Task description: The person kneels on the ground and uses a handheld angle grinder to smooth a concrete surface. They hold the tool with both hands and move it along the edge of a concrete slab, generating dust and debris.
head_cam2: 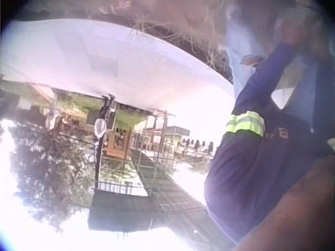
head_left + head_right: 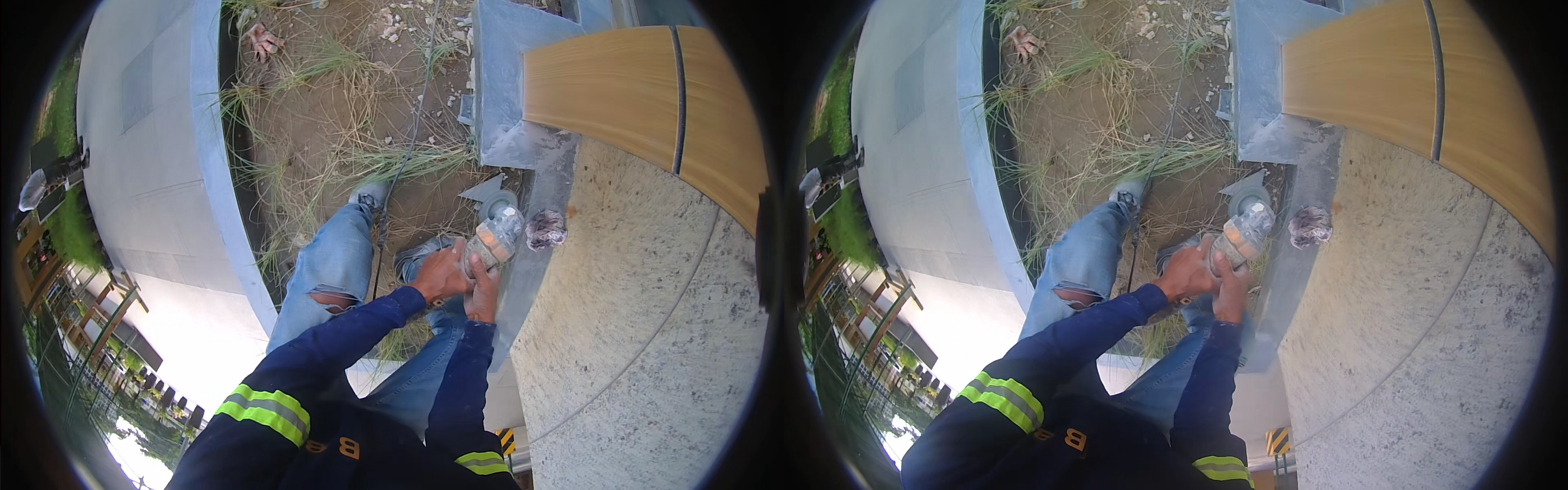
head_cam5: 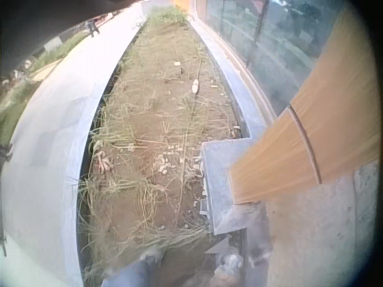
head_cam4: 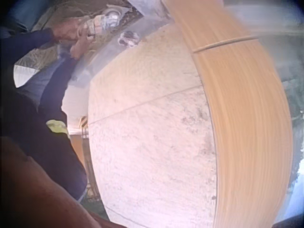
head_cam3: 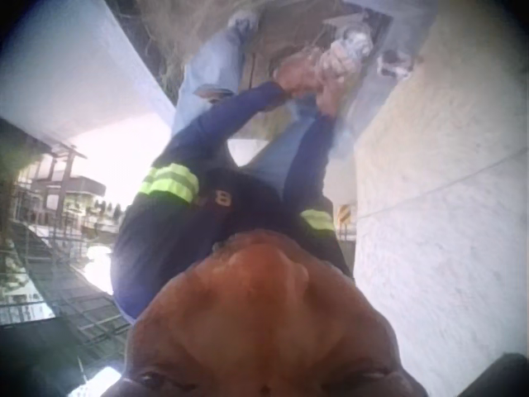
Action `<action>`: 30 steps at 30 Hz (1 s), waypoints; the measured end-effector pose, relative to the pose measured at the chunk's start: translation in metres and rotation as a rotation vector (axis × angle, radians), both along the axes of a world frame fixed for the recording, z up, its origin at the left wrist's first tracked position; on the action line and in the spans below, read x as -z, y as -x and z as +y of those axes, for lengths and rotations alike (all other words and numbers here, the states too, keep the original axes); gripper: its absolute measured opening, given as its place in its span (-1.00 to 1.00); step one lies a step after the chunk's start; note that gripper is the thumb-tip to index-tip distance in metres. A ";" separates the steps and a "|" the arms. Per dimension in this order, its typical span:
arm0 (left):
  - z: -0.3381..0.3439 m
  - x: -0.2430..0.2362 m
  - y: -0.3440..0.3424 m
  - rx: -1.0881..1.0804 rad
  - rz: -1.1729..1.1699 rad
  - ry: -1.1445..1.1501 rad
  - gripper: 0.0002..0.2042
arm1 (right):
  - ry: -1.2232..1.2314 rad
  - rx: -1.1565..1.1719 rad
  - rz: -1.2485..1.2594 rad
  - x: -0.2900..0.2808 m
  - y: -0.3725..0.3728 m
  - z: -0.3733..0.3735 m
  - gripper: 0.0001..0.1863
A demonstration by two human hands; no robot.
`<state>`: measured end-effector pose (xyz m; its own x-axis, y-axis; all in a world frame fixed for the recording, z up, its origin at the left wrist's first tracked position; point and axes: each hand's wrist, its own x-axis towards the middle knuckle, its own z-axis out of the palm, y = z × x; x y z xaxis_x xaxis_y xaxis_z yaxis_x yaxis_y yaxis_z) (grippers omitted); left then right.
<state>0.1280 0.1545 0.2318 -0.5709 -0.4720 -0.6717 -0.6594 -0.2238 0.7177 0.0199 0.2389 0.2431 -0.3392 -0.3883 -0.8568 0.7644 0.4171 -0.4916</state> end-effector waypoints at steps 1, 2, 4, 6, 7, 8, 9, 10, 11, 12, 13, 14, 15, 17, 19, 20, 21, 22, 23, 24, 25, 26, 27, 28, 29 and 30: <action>0.007 -0.008 -0.003 0.009 0.033 0.024 -0.26 | -0.023 0.015 -0.010 -0.012 -0.001 0.000 -0.37; 0.012 -0.015 -0.010 0.042 0.016 0.018 -0.25 | -0.047 0.031 -0.018 -0.023 -0.002 0.001 -0.38; 0.011 -0.034 -0.007 0.123 0.025 -0.007 -0.25 | -0.023 0.112 0.012 -0.035 0.001 0.007 -0.40; 0.012 -0.043 -0.009 0.150 -0.011 -0.060 -0.12 | -0.005 0.185 -0.003 -0.043 -0.001 0.006 -0.40; 0.014 -0.046 -0.010 0.147 -0.003 -0.060 -0.08 | -0.006 0.217 -0.034 -0.047 -0.003 0.005 -0.39; 0.016 -0.049 -0.012 0.141 0.004 -0.061 -0.04 | -0.006 0.250 -0.066 -0.049 -0.004 0.004 -0.38; 0.016 -0.052 -0.015 0.117 0.027 -0.033 -0.04 | 0.005 0.258 -0.076 -0.047 -0.006 0.006 -0.38; 0.015 -0.058 -0.013 0.106 0.045 -0.012 -0.04 | 0.015 0.267 -0.077 -0.044 -0.005 0.009 -0.38; 0.014 -0.064 -0.012 0.094 0.062 0.010 -0.04 | 0.026 0.277 -0.079 -0.042 -0.003 0.011 -0.38; 0.008 -0.078 -0.006 0.096 0.063 0.023 -0.05 | 0.033 0.285 -0.051 -0.041 0.001 0.010 -0.40; 0.008 -0.089 -0.007 0.096 0.057 0.040 -0.06 | 0.044 0.290 -0.030 -0.040 0.000 0.008 -0.42; 0.011 -0.095 -0.010 0.088 0.090 0.123 -0.08 | 0.055 0.296 -0.010 -0.040 0.002 0.008 -0.44; 0.011 -0.104 -0.011 0.117 0.051 0.125 -0.06 | 0.070 0.302 -0.045 -0.040 0.007 0.006 -0.47; 0.012 -0.124 -0.014 0.178 -0.026 0.129 -0.02 | 0.100 0.317 -0.114 -0.040 0.015 0.004 -0.51; 0.007 -0.141 -0.019 0.132 -0.031 0.169 -0.06 | 0.071 0.366 -0.091 -0.042 0.017 -0.013 -0.55; 0.005 -0.147 -0.021 0.111 -0.032 0.186 -0.08 | 0.059 0.370 -0.095 -0.042 0.019 -0.020 -0.56; 0.002 -0.150 -0.021 0.092 -0.025 0.203 -0.12 | 0.051 0.375 -0.094 -0.037 0.023 -0.027 -0.56; -0.001 -0.152 -0.023 0.074 -0.018 0.217 -0.17 | 0.011 0.378 -0.065 -0.026 0.024 -0.029 -0.55; -0.005 -0.154 -0.025 0.056 -0.012 0.228 -0.22 | -0.005 0.392 -0.021 -0.017 0.026 -0.033 -0.53; -0.010 -0.154 -0.028 0.030 0.002 0.279 -0.28 | -0.022 0.407 0.020 -0.006 0.026 -0.042 -0.52; -0.016 -0.154 -0.031 0.005 0.017 0.326 -0.34 | -0.043 0.424 0.062 0.004 0.025 -0.049 -0.51; -0.024 -0.152 -0.034 -0.020 0.033 0.369 -0.40 | -0.079 0.434 0.077 0.013 0.024 -0.055 -0.49; -0.035 -0.149 -0.040 -0.040 0.055 0.397 -0.46 | -0.112 0.447 0.090 0.022 0.022 -0.065 -0.48; -0.049 -0.146 -0.044 -0.058 0.081 0.422 -0.52 | -0.149 0.465 0.106 0.033 0.019 -0.072 -0.46; -0.063 -0.136 -0.048 -0.075 0.109 0.443 -0.57 | -0.177 0.452 0.167 0.045 0.015 -0.078 -0.45; -0.077 -0.122 -0.051 -0.081 0.135 0.442 -0.63 | -0.201 0.444 0.229 0.059 0.012 -0.086 -0.44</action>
